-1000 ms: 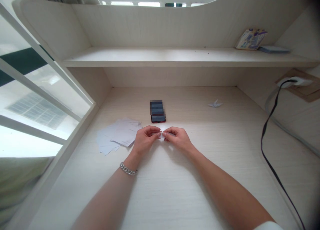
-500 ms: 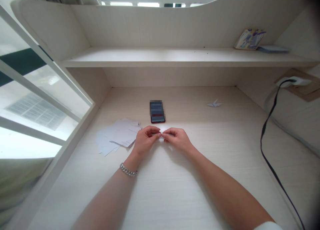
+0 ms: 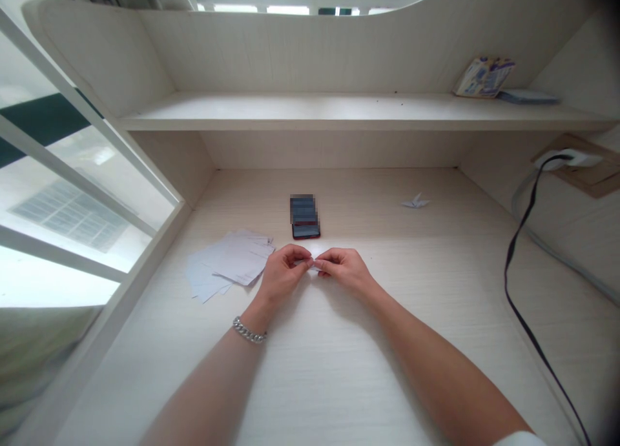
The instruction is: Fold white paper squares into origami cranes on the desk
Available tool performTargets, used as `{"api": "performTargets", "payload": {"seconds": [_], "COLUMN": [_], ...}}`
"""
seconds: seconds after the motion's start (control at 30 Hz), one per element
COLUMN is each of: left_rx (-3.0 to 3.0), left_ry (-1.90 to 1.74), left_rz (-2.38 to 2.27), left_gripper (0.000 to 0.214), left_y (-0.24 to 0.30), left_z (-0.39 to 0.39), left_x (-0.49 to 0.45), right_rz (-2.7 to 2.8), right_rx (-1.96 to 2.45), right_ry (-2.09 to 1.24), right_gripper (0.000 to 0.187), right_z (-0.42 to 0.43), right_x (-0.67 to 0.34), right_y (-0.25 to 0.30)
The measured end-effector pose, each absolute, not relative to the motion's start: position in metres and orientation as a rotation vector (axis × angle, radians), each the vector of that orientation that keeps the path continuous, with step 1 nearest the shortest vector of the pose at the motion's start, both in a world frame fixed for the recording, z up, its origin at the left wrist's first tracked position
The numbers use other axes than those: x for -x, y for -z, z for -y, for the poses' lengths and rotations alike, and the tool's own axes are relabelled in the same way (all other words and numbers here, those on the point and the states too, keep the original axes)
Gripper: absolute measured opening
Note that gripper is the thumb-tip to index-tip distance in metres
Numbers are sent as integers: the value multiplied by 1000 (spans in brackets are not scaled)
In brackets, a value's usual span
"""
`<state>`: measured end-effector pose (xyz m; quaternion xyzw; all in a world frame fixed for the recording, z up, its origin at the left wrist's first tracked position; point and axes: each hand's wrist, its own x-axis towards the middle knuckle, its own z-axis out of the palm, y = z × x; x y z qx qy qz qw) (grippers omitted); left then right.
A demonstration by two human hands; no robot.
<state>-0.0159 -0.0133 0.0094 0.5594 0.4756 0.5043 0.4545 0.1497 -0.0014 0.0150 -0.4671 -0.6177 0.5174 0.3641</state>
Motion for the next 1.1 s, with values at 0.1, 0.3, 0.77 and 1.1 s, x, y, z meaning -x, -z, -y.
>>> {"api": "performTargets", "payload": {"seconds": [0.1, 0.3, 0.77, 1.1], "left_rx": [-1385, -1258, -1409, -1455], "left_ry": [-1249, -1246, -1204, -1198], "left_rz": [-1158, -1101, -1147, -1160], "left_gripper": [16, 20, 16, 17], "left_y": [-11, -10, -6, -5], "left_z": [14, 12, 12, 12], "left_x": [15, 17, 19, 19], "right_rz": [1645, 1672, 1686, 1705], "right_rx": [1196, 1202, 1238, 1218], "right_ry": [-1252, -1204, -1232, -1203], "right_gripper": [17, 16, 16, 16], "right_z": [3, 4, 2, 3], "right_x": [-149, -151, -152, -151], "right_y": [-17, -18, -17, -17]}}
